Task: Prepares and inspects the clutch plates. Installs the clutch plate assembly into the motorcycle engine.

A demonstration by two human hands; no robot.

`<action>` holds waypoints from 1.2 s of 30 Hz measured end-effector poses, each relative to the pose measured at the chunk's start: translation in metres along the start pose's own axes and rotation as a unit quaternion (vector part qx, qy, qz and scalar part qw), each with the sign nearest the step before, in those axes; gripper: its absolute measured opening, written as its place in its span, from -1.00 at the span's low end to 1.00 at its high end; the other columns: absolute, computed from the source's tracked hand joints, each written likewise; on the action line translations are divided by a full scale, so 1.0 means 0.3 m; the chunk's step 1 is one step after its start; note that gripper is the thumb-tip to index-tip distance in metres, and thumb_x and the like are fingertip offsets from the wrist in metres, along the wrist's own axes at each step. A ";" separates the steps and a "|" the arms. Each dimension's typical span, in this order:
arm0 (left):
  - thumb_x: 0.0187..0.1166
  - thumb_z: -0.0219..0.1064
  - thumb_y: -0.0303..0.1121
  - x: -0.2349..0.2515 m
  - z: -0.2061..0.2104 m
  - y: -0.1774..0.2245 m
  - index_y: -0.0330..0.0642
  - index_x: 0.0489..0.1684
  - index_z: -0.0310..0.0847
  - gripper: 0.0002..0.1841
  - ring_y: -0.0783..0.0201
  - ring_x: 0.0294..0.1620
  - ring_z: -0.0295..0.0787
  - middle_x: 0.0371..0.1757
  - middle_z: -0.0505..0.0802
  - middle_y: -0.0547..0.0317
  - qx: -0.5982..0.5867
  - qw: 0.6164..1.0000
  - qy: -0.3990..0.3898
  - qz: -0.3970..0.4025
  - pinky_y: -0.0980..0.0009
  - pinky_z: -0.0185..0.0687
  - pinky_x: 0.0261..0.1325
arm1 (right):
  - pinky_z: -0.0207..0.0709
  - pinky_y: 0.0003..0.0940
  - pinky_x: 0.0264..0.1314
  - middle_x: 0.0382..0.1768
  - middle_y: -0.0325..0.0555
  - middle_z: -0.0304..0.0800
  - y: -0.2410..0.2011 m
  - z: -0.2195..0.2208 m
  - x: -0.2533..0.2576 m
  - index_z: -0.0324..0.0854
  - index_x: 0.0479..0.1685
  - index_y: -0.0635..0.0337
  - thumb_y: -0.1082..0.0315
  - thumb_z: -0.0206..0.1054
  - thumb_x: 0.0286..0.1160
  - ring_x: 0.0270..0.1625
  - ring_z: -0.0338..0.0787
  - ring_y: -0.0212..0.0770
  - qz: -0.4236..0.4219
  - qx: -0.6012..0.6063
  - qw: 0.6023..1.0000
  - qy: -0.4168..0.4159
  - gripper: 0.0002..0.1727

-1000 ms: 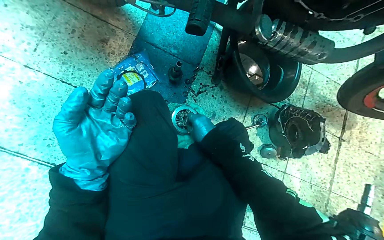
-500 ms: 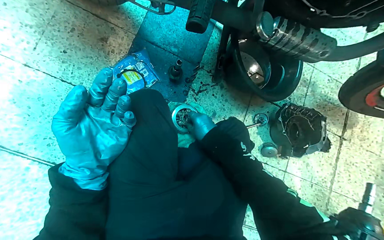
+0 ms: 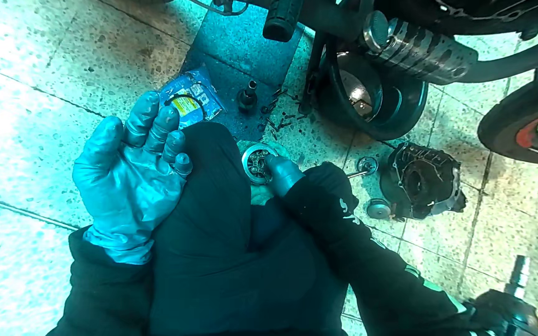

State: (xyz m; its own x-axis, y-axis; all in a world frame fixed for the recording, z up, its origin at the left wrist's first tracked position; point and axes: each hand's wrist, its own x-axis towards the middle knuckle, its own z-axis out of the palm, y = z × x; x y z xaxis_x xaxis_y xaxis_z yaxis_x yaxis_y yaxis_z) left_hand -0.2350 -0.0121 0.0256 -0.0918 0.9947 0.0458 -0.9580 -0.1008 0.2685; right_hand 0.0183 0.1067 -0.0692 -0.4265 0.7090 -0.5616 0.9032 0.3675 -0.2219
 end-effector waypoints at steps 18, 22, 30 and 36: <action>0.82 -0.26 -0.14 0.002 0.004 -0.001 -0.31 0.43 0.52 -0.44 0.04 0.26 0.78 0.32 0.76 -0.11 0.001 1.000 0.000 0.006 0.20 0.78 0.17 | 0.63 0.26 0.21 0.04 0.23 0.83 -0.018 -0.041 0.015 0.67 0.14 0.25 0.28 0.41 0.48 0.15 0.83 0.24 0.116 0.092 0.989 -0.007 -0.67; 0.82 -0.28 -0.14 0.000 -0.002 0.004 -0.28 0.41 0.54 -0.44 0.07 0.26 0.77 0.33 0.76 -0.07 0.013 1.000 -0.004 0.003 0.22 0.77 0.17 | 0.67 0.12 0.29 0.11 0.19 0.81 0.021 -0.021 0.065 0.68 0.14 0.30 0.41 0.32 0.57 0.18 0.83 0.15 -0.034 0.067 0.987 0.139 -0.75; 0.82 -0.27 -0.13 0.002 -0.008 0.004 -0.28 0.44 0.51 -0.45 0.08 0.27 0.77 0.34 0.75 -0.08 0.017 1.000 0.003 0.008 0.25 0.76 0.19 | 0.66 0.15 0.31 0.13 0.18 0.79 0.026 -0.045 0.141 0.67 0.13 0.25 0.56 0.34 0.47 0.23 0.81 0.19 -0.092 -0.013 0.992 0.089 -0.73; 0.82 -0.28 -0.11 0.012 -0.012 0.003 -0.28 0.44 0.50 -0.44 0.07 0.27 0.77 0.33 0.75 -0.08 0.009 1.000 0.005 0.000 0.22 0.77 0.18 | 0.68 0.18 0.25 0.13 0.19 0.81 0.028 -0.036 0.144 0.65 0.20 0.24 0.54 0.36 0.43 0.20 0.83 0.20 -0.070 -0.026 0.992 0.097 -0.66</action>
State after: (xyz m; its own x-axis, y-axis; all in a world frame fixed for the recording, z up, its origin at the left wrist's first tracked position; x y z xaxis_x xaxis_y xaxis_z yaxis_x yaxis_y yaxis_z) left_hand -0.2371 -0.0086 0.0225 -0.0945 0.9949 0.0353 -0.9530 -0.1006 0.2857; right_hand 0.0069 0.1470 -0.0867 -0.5538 0.7498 -0.3622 0.8327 0.4976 -0.2429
